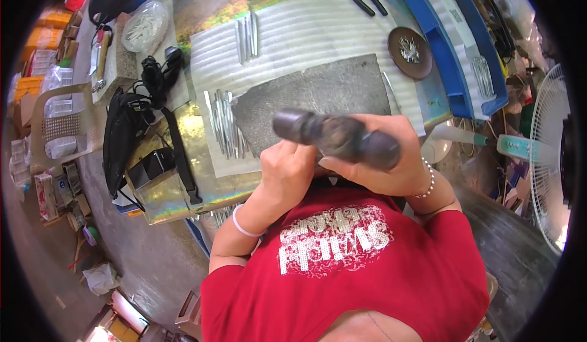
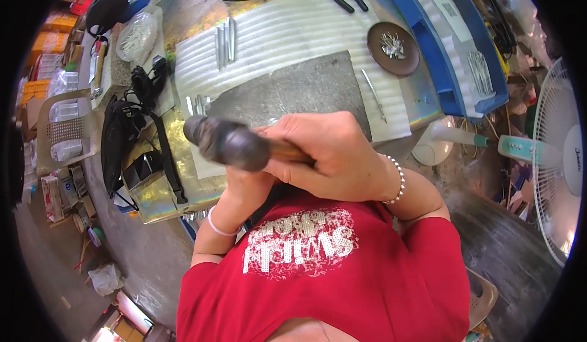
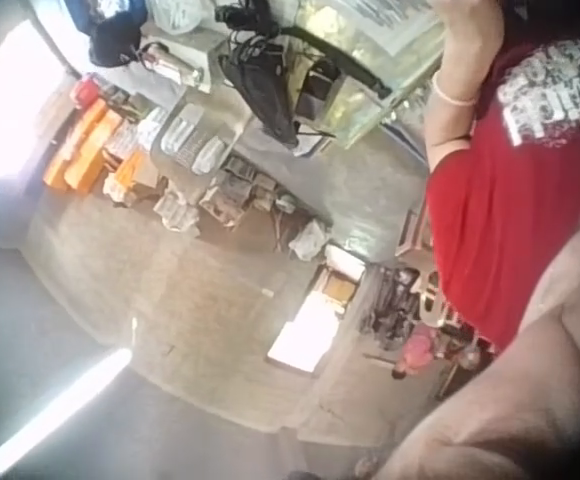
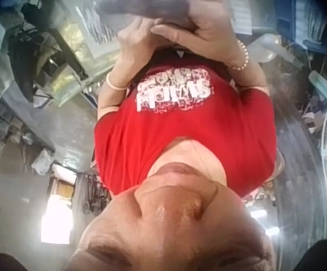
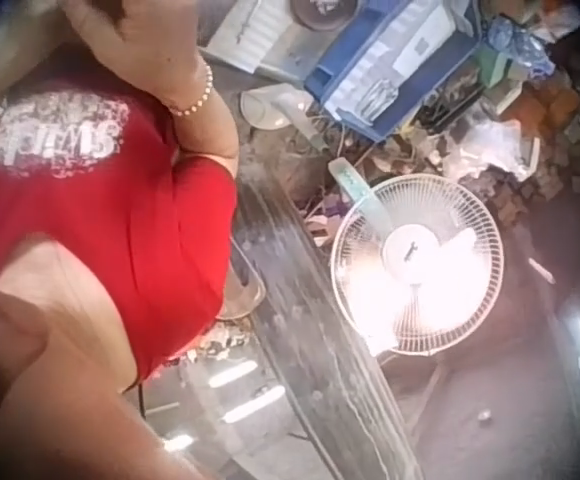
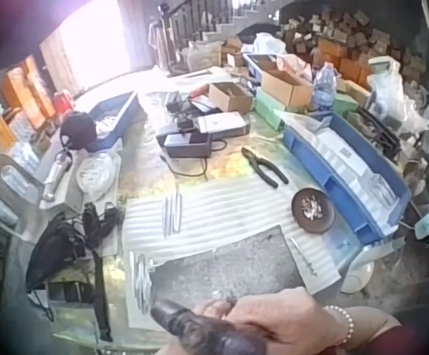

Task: Hammering small metal components onto a thin metal rod at a workbench.

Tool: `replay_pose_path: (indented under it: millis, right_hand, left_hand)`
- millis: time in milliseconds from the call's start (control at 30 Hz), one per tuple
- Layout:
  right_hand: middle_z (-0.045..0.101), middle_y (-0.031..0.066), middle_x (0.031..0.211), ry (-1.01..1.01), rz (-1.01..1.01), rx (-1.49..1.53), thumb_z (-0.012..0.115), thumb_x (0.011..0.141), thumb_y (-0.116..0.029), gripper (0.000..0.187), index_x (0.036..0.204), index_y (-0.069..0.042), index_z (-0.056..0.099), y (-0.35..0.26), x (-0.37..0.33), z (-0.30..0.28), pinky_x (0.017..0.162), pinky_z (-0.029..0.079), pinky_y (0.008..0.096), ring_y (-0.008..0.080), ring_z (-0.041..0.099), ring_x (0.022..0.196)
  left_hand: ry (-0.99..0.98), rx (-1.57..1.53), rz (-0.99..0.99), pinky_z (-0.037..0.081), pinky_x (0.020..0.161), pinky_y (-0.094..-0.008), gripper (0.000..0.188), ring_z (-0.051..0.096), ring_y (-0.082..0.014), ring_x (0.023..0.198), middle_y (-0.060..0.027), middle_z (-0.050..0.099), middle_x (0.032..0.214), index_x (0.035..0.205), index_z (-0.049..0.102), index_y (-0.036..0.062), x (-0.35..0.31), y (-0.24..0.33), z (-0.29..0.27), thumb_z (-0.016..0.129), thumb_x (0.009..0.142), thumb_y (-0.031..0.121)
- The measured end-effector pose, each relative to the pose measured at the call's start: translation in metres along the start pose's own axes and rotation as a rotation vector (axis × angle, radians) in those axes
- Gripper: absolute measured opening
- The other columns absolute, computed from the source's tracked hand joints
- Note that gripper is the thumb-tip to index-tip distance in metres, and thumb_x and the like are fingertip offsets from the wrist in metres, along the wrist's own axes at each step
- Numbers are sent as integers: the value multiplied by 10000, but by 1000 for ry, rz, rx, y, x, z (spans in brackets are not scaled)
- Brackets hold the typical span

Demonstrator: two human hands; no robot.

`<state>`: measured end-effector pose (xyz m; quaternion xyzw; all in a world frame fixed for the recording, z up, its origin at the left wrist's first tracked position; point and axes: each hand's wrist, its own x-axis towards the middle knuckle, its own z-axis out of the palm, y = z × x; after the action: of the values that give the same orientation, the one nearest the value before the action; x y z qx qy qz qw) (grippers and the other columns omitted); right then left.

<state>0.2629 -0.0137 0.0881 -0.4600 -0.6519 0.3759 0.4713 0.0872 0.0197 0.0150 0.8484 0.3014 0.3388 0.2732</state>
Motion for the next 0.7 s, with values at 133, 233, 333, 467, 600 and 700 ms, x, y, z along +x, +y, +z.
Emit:
replay_pose_path:
  millis: [133,233,333,467,600,700]
  right_hand:
    - [601,95,835,-173,216,-45,685,802,-67,312,1075,-2,549,-32,3,-18,585,482,288,193,616,650]
    - [594,115,936,-106,130,-136,633,811,5,372,1159,-7,501,-37,-12,-25,639,486,284,193,614,752]
    - [600,155,984,-249,90,-289,635,784,53,482,1238,-3,485,-52,-19,-40,676,504,318,269,624,783]
    - [614,162,944,-275,84,-337,648,746,79,541,1258,5,490,-60,-22,-45,669,509,333,305,626,772]
    - [618,167,919,-264,15,-349,656,732,81,549,1252,19,491,-56,-19,-44,648,515,339,303,627,746]
    - [618,175,919,-283,-52,-384,663,723,78,561,1252,34,483,-53,-19,-43,610,516,337,295,629,733]
  left_hand:
    - [-19,94,0,490,481,-345,253,624,-263,604,-94,588,786,909,588,50,5,4,-5,642,664,21]
    - [62,48,27,481,463,-336,276,617,-250,576,-72,580,788,942,585,60,2,-3,0,618,676,-7]
    - [60,16,13,469,450,-332,262,606,-244,560,-64,571,774,936,584,64,2,-6,0,605,689,-19]
    - [85,16,28,457,438,-330,246,594,-235,544,-57,560,755,924,581,66,1,-11,2,606,695,-21]
    - [51,0,25,482,477,-316,237,611,-224,580,-55,588,768,887,586,63,3,-10,1,653,669,-2]
    - [2,-2,-2,505,514,-305,244,626,-214,615,-49,609,779,857,594,60,5,-9,-1,710,644,33]
